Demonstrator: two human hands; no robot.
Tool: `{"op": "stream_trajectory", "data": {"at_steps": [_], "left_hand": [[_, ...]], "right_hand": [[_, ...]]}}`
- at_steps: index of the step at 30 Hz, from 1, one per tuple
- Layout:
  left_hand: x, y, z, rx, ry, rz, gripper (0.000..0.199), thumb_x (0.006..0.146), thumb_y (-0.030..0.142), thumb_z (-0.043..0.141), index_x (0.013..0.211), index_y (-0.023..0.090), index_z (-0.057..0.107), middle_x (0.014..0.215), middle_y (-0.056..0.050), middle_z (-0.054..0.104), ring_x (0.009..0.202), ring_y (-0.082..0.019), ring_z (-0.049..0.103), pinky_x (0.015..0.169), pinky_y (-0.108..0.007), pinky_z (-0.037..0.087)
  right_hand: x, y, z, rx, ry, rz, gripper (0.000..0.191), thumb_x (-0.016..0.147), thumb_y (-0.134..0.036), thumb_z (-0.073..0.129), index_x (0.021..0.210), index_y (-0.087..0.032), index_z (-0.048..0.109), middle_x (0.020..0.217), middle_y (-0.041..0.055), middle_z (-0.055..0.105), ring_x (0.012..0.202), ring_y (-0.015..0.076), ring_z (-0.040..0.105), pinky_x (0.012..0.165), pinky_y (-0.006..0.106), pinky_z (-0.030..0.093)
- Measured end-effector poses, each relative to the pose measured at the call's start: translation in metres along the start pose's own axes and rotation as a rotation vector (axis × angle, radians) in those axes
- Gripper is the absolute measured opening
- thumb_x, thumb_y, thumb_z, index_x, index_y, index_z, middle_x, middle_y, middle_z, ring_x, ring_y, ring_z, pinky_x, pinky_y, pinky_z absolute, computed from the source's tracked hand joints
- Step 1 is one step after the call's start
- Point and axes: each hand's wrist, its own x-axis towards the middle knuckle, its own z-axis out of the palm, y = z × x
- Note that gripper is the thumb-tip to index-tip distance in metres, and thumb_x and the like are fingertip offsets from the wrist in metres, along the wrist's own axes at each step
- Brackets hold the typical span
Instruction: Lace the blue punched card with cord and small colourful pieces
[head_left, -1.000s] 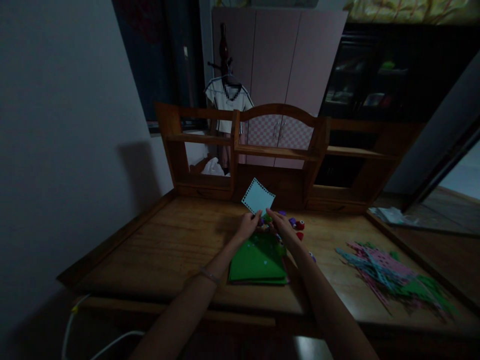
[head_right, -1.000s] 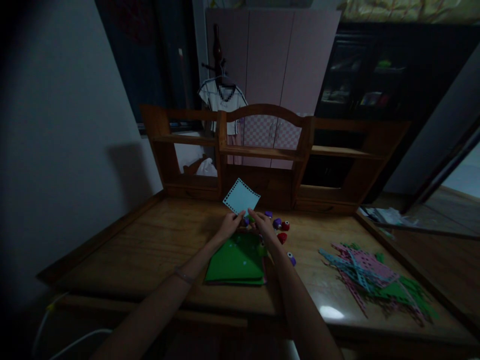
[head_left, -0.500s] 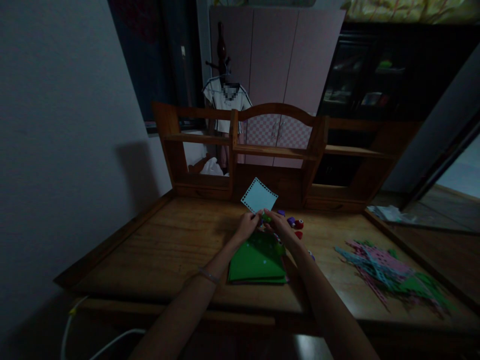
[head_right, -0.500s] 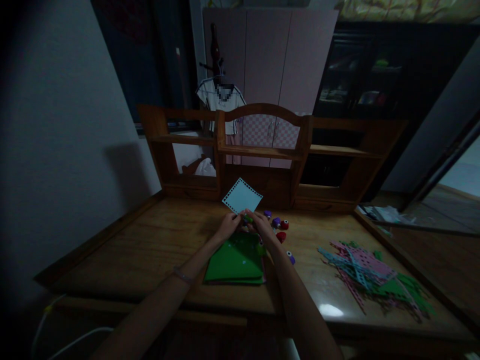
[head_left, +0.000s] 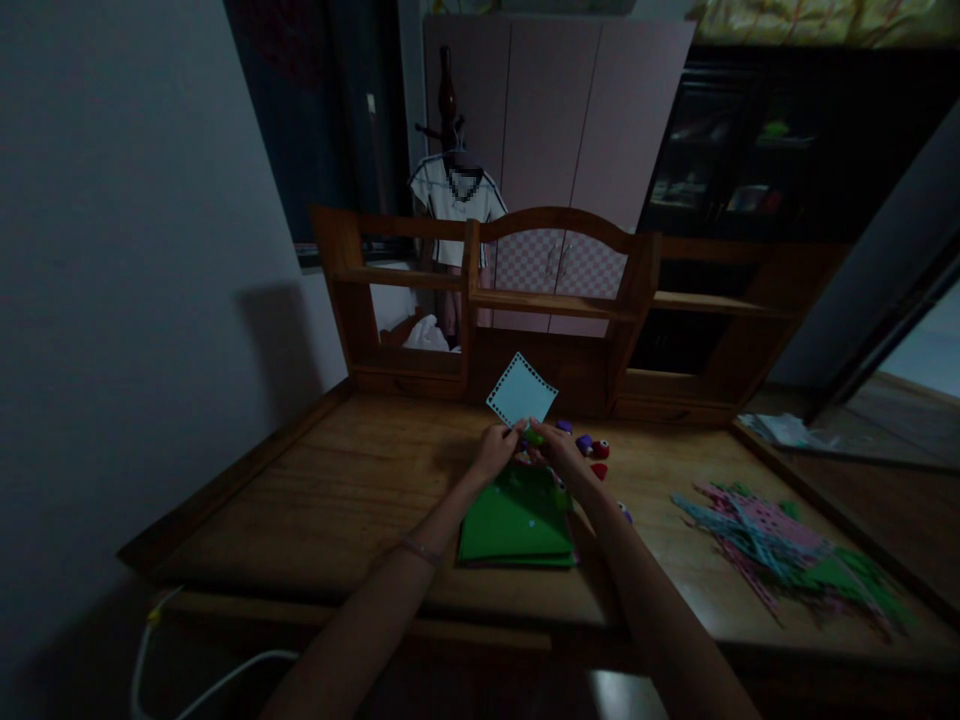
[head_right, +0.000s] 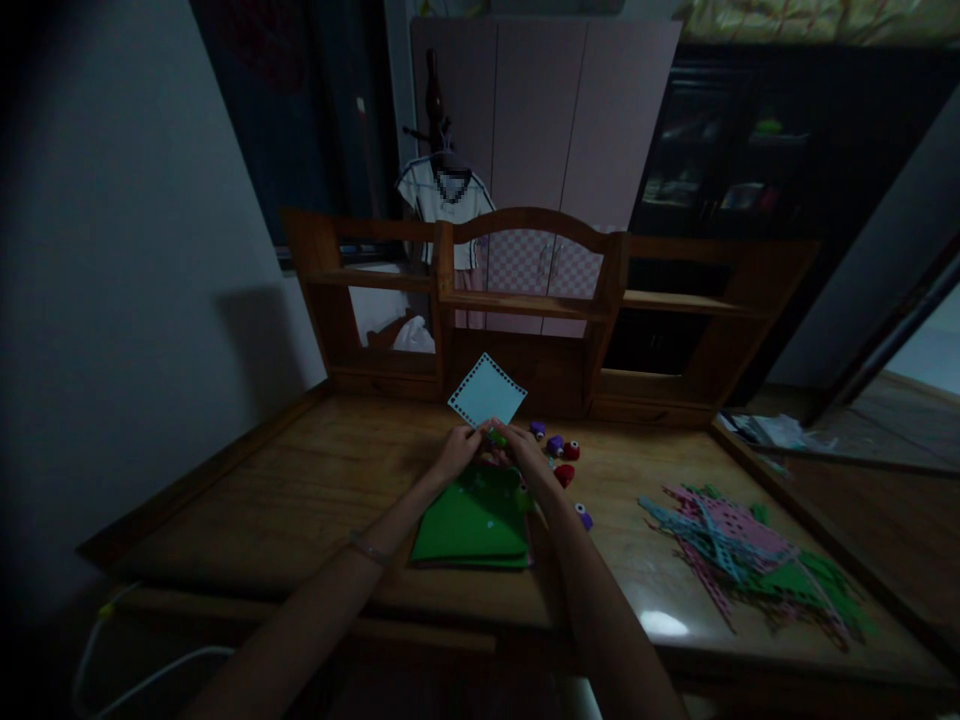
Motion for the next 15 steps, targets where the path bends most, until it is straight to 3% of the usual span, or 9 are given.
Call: {"op": "stream_trajectory", "data": {"at_steps": [15], "left_hand": [[-0.0001, 0.0005, 0.0007, -0.06, -0.01, -0.039, 0.051, 0.078, 0.058, 0.048, 0.054, 0.013, 0.053, 0.05, 0.0, 0.048, 0.05, -0.011, 0.041, 0.046, -0.021, 0.027]], "right_hand": [[0.0012, -0.0012, 0.0009, -0.002, 0.044, 0.02, 0.04, 0.069, -0.058, 0.063, 0.074, -0.019, 0.055, 0.051, -0.0037, 0.047, 0.043, 0.0095, 0.034, 0.044, 0.025, 0.023]]}}
